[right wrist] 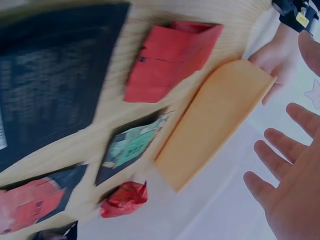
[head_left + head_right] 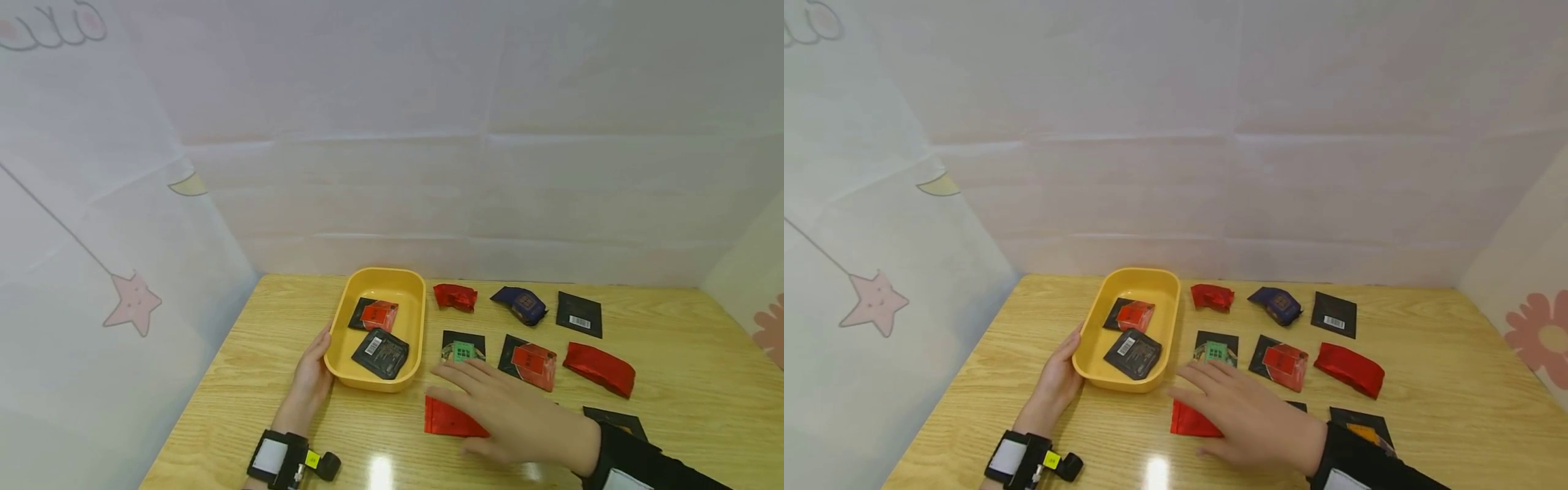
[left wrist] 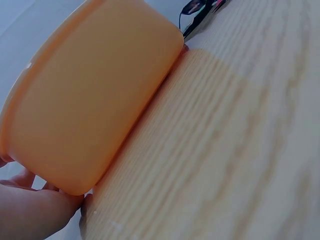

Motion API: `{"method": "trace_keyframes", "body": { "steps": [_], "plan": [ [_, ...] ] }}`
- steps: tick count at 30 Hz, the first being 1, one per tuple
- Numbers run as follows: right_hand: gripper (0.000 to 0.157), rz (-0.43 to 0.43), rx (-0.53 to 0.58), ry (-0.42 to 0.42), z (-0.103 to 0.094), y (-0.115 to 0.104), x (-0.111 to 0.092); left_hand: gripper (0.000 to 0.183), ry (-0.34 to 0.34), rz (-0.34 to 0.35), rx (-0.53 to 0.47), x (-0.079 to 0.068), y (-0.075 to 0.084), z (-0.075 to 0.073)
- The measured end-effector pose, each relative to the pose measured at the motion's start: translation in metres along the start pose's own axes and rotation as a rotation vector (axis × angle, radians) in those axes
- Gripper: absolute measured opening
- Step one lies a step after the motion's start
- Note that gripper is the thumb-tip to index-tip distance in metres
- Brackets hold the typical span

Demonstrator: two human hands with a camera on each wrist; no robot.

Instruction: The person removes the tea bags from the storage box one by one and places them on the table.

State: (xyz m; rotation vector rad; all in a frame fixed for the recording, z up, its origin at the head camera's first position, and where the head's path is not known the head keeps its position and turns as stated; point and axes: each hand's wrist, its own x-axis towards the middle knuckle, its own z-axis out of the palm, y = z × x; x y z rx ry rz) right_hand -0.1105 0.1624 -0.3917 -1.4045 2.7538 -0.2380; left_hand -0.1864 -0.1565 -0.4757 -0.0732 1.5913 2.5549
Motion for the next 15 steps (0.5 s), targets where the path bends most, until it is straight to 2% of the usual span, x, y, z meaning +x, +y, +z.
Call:
{"method": "trace_keyframes", "body": {
  "steps": [7, 10, 15],
  "plan": [
    [0.076, -0.016, 0.029, 0.014, -0.001, -0.004, 0.026, 0.053, -0.016, 0.002, 0.019, 0.000, 0.000, -0.001],
    [0.074, -0.048, 0.023, 0.007, -0.003, -0.007, 0.038, 0.052, -0.012, 0.000, 0.014, 0.000, 0.000, -0.001],
    [0.077, -0.118, -0.020, 0.058, -0.002, -0.013, 0.060, 0.052, -0.007, 0.001, 0.018, 0.000, 0.000, -0.001]
  ]
}}
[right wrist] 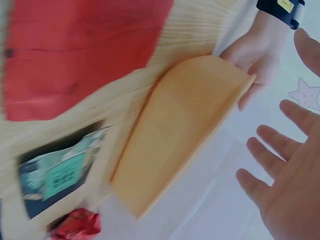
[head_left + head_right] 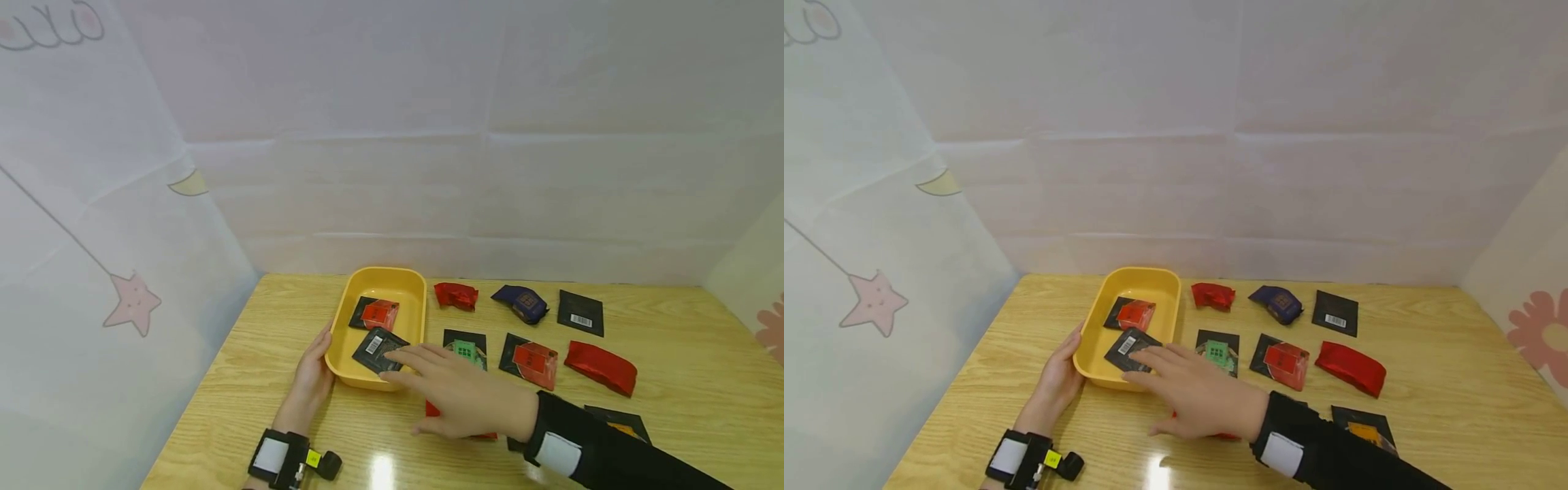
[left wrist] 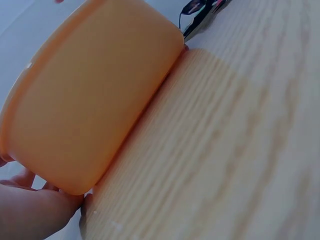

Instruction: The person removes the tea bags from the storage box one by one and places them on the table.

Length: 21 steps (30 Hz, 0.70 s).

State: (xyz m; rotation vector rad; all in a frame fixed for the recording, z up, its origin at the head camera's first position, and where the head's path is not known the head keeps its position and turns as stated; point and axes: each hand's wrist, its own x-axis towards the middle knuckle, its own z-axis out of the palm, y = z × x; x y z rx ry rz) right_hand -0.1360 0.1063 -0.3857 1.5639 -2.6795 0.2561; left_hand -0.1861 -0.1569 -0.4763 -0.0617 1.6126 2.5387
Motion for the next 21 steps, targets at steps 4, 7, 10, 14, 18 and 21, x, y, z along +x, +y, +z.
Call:
{"method": "trace_keyframes", "body": {
  "steps": [4, 7, 10, 14, 18, 21],
  "plan": [
    [0.076, -0.029, -0.040, 0.044, 0.001, -0.003, 0.017, 0.052, -0.018, 0.005, -0.004, 0.000, 0.000, 0.000],
    [0.075, -0.032, -0.060, 0.054, 0.002, -0.004, 0.029, 0.052, -0.045, 0.008, -0.014, 0.000, 0.000, 0.000],
    [0.075, -0.019, -0.079, 0.031, 0.004, -0.003, 0.040, 0.052, -0.061, 0.006, -0.020, 0.000, 0.001, 0.001],
    [0.074, 0.013, -0.112, -0.002, 0.007, 0.002, 0.054, 0.052, -0.059, -0.002, -0.017, 0.000, 0.001, 0.001],
    [0.071, 0.066, -0.082, -0.026, 0.009, 0.009, 0.067, 0.053, -0.061, 0.003, 0.008, 0.000, 0.001, 0.000],
    [0.068, 0.095, -0.064, -0.049, 0.010, 0.011, 0.077, 0.053, -0.065, -0.001, 0.008, -0.001, 0.001, -0.001]
  ]
}}
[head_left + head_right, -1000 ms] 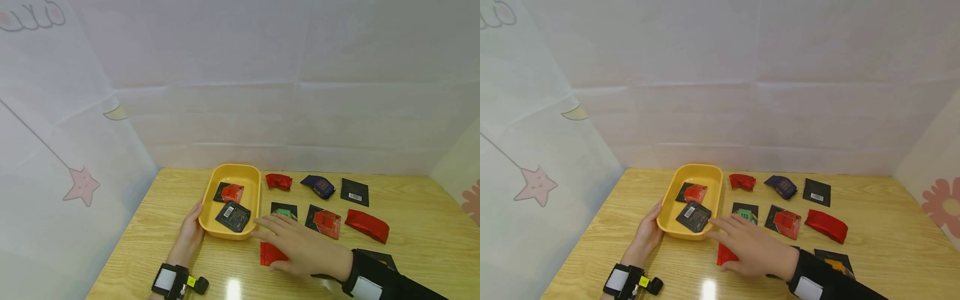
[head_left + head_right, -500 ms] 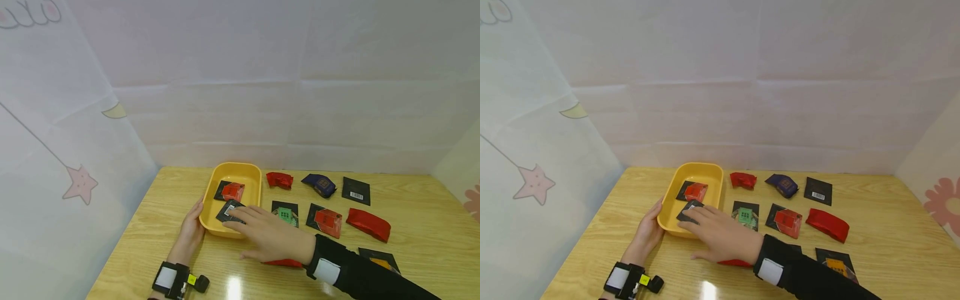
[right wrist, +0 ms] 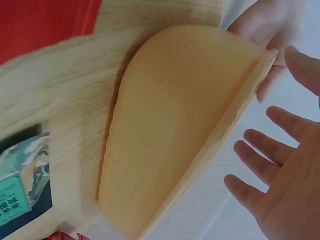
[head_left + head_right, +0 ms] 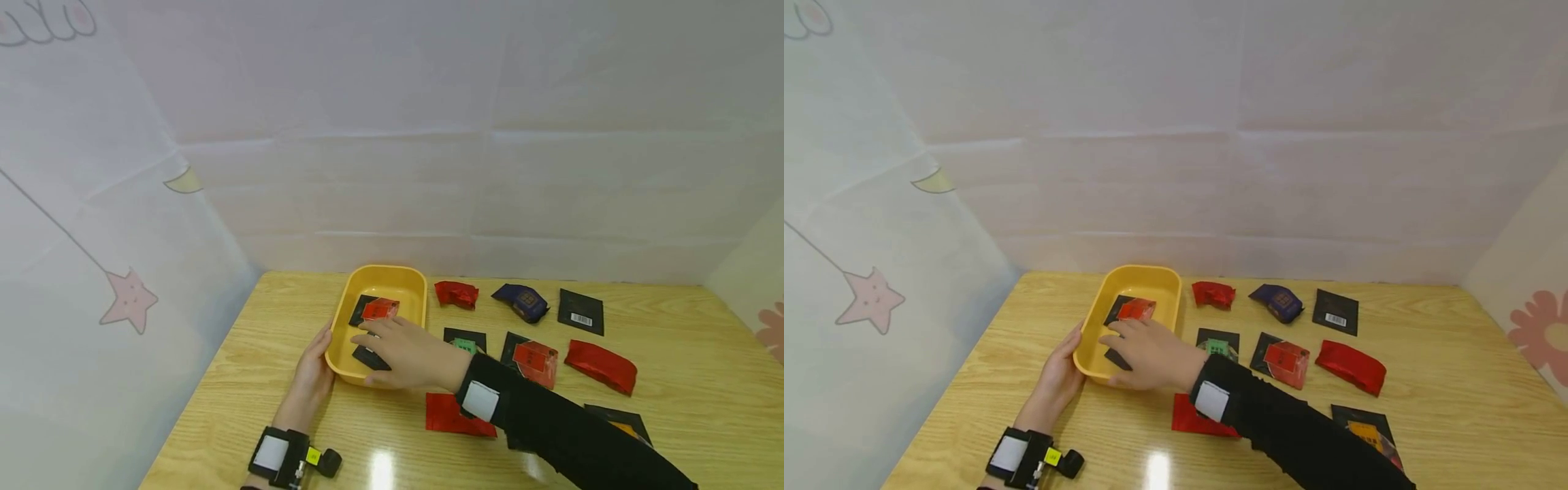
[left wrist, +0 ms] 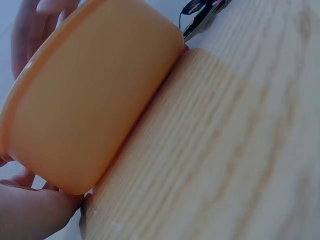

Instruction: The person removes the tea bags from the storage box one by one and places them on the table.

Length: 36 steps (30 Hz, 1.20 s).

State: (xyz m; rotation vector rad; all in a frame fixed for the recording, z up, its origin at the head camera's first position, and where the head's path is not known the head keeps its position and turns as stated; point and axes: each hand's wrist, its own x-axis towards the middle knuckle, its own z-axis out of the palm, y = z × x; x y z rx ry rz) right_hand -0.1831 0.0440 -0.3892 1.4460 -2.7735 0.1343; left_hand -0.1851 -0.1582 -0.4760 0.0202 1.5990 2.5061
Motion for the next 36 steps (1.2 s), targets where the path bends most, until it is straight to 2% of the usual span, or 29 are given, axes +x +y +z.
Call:
{"method": "trace_keyframes", "body": {
  "steps": [9, 15, 22, 29, 36],
  "plan": [
    [0.064, 0.080, 0.010, -0.083, 0.013, 0.008, 0.027, 0.053, -0.026, 0.002, -0.028, -0.001, -0.002, 0.001],
    [0.063, 0.132, -0.026, -0.113, 0.024, 0.017, 0.038, 0.053, 0.002, -0.006, -0.034, 0.000, -0.003, 0.002],
    [0.070, 0.177, -0.129, -0.172, 0.040, 0.021, 0.043, 0.052, 0.023, -0.006, -0.043, 0.000, -0.003, 0.002],
    [0.071, 0.227, -0.148, -0.195, 0.045, 0.021, 0.044, 0.052, 0.024, -0.004, -0.038, 0.001, -0.001, 0.003],
    [0.066, 0.234, -0.132, -0.195, 0.047, 0.018, 0.046, 0.052, 0.029, -0.005, -0.036, 0.000, 0.000, 0.002]
  ]
}}
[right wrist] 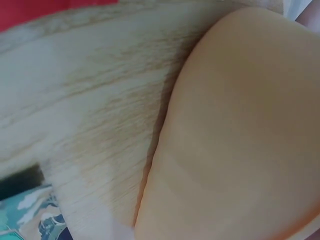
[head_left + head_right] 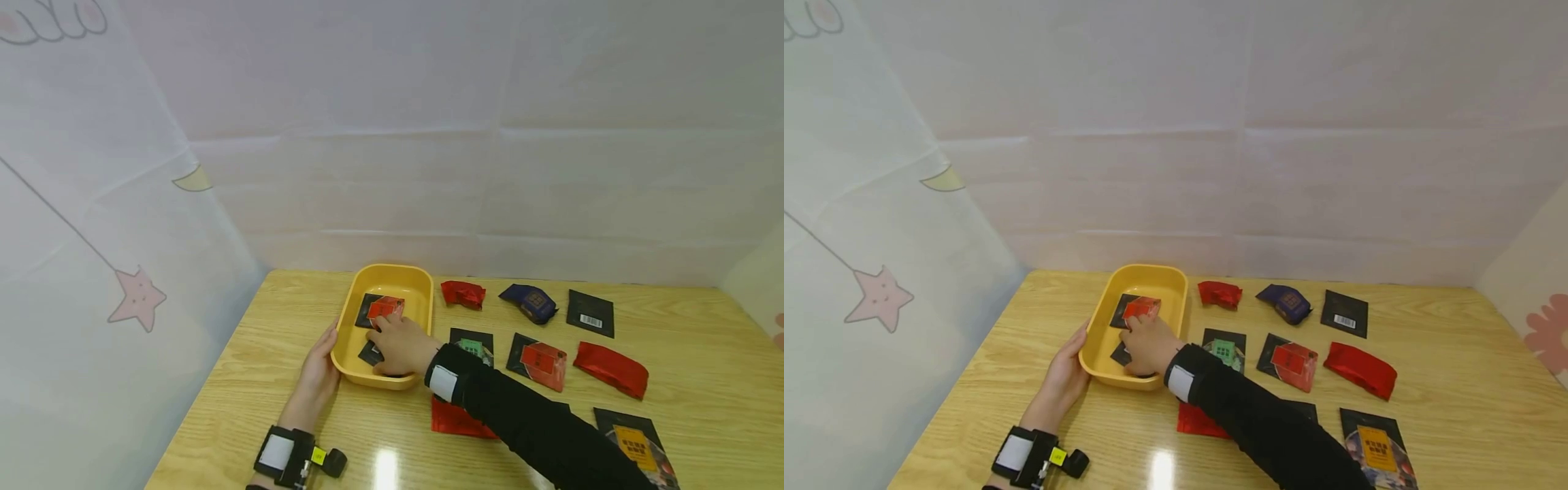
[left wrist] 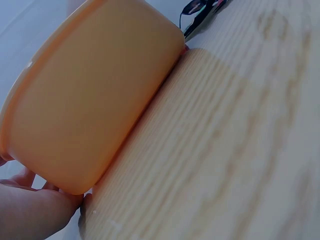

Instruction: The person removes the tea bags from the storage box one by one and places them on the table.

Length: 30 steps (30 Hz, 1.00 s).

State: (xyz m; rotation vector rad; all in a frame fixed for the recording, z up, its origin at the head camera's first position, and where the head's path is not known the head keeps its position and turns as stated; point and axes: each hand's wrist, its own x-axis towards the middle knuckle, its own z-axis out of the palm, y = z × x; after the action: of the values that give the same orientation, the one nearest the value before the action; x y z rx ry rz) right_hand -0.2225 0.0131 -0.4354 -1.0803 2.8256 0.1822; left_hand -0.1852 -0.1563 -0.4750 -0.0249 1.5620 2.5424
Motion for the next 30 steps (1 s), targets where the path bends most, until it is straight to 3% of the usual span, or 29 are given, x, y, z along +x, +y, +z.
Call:
{"method": "trace_keyframes", "body": {
  "steps": [12, 21, 30],
  "plan": [
    [0.063, 0.009, 0.114, -0.016, -0.0035, -0.0056, -0.0051, 0.053, -0.002, -0.004, 0.006, -0.0018, 0.0018, 0.0006],
    [0.055, 0.010, 0.102, -0.015, -0.0034, -0.0082, -0.0046, 0.054, -0.015, 0.003, 0.024, -0.0020, 0.0013, 0.0000],
    [0.061, -0.012, 0.079, -0.067, -0.0041, -0.0050, -0.0024, 0.054, -0.010, -0.005, 0.019, -0.0012, 0.0006, -0.0010]
  ]
}}
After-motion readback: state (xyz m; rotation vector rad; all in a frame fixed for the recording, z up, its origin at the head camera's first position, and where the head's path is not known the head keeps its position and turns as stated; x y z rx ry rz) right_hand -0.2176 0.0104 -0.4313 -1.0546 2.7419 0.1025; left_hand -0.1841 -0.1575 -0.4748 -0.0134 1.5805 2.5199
